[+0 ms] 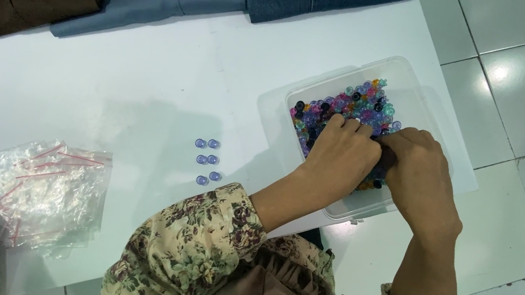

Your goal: Sorting various colored buttons from a container and placing them into small plastic bags.

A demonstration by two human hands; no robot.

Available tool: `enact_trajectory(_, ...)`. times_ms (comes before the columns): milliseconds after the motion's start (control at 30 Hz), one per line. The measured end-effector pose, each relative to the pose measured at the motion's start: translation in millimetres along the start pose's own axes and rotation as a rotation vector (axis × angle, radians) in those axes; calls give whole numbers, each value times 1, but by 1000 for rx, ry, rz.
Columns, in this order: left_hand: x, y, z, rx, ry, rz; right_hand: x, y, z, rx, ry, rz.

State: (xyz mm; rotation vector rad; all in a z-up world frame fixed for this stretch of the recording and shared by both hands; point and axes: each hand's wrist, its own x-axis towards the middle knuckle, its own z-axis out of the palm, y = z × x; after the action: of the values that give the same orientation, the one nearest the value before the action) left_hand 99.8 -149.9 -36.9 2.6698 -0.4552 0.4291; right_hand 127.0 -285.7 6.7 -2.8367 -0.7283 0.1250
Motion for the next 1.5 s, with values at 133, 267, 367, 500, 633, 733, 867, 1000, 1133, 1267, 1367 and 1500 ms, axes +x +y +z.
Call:
enact_trajectory(133, 1, 0, 8, 32, 42, 5, -1, 1, 0, 135, 184, -36)
enact_trajectory(267, 2, -1, 12, 45, 20, 29, -3, -1, -1, 214, 264, -37)
enact_trajectory(367, 1, 0, 5, 28, 37, 46, -5, -1, -2, 237, 296, -50)
enact_trajectory(500, -4, -2, -3, -21, 111, 82, -7, -7, -7, 317, 365, -68)
enact_trajectory(633, -22, -8, -35, -98, 94, 32, -16, -14, -12, 374, 376, -94)
enact_trajectory(733, -50, -23, -62, -122, 105, -23, -23, -33, -15, 443, 392, -158)
enact_trajectory(867, -101, -52, -95, -54, 108, -61, -36, -64, -12, 407, 367, -369)
enact_trajectory(1000, -160, -77, -137, -150, 143, -178, -47, -112, -1, 494, 302, -535)
enact_trajectory(1133, -211, -89, -130, -128, 183, -341, -45, -147, 37, 578, 157, -662)
enact_trajectory(1267, -234, -90, -110, -148, 125, -433, -40, -168, 70, 671, 86, -587)
enact_trajectory(1367, -239, -88, -100, -103, 120, -442, -40, -174, 80, 625, 61, -579)
enact_trajectory(1500, -240, -86, -99, -71, 116, -441, -41, -180, 79, 596, 35, -571)
